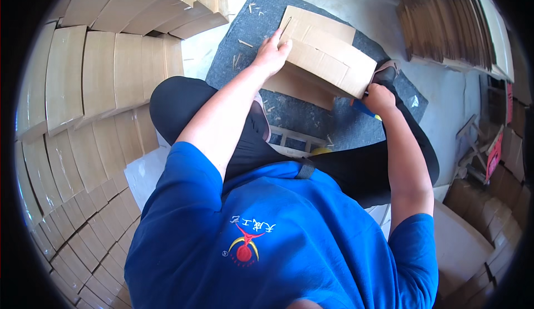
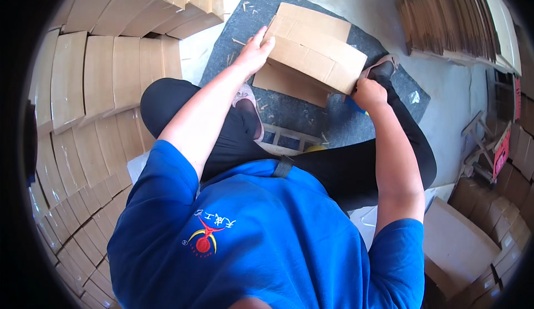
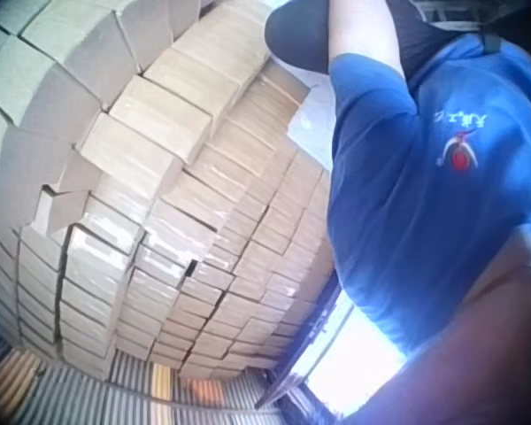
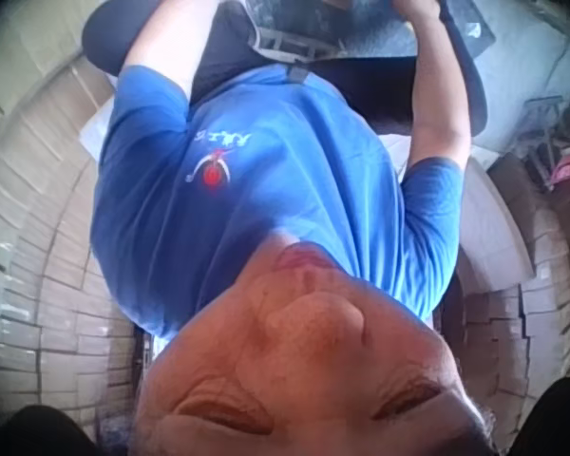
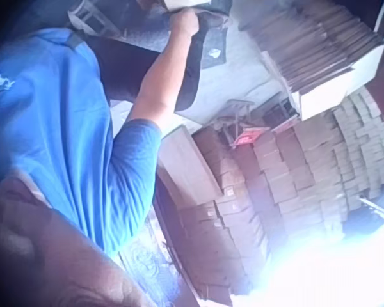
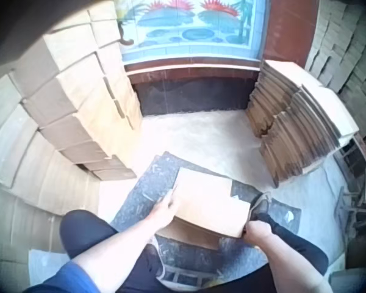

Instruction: The person is seen folding flat cardboard sections into boxes and sealing the bottom with a tape dispenser.

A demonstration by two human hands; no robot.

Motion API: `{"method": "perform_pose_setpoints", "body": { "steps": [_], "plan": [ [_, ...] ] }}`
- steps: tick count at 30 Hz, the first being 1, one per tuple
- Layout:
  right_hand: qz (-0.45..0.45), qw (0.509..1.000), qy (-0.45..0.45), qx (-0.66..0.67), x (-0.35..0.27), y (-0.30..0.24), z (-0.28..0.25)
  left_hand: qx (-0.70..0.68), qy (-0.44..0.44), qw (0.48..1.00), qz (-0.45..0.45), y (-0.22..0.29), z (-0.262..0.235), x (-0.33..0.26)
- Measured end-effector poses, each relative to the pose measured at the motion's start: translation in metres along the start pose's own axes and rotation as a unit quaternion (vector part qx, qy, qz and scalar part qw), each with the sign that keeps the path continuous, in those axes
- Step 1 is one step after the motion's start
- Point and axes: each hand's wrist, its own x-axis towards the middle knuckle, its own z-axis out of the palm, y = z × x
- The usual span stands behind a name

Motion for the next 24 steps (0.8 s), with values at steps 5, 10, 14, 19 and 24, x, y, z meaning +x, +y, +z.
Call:
{"method": "perform_pose_setpoints", "body": {
  "steps": [5,10,14,19,24],
  "plan": [
    [-0.048,0.998,-0.004,0.049,-0.014,-0.006,0.013,0.118,-0.124,0.985,0.03,0.015,-0.022,-0.022],
    [0.04,0.981,-0.017,0.189,-0.022,-0.028,0.022,0.273,-0.03,0.96,0.049,0.018,-0.009,-0.032],
    [0.114,0.957,0.033,0.263,-0.017,-0.039,0.037,0.296,0.018,0.954,0.045,0.013,-0.003,-0.029],
    [0.154,0.943,0.055,0.289,-0.011,-0.043,0.043,0.313,0.025,0.948,0.056,0.007,0.0,-0.025],
    [0.018,0.978,0.021,0.205,-0.006,-0.024,0.041,0.32,0.002,0.945,0.066,-0.009,-0.006,-0.02]
  ]
}}
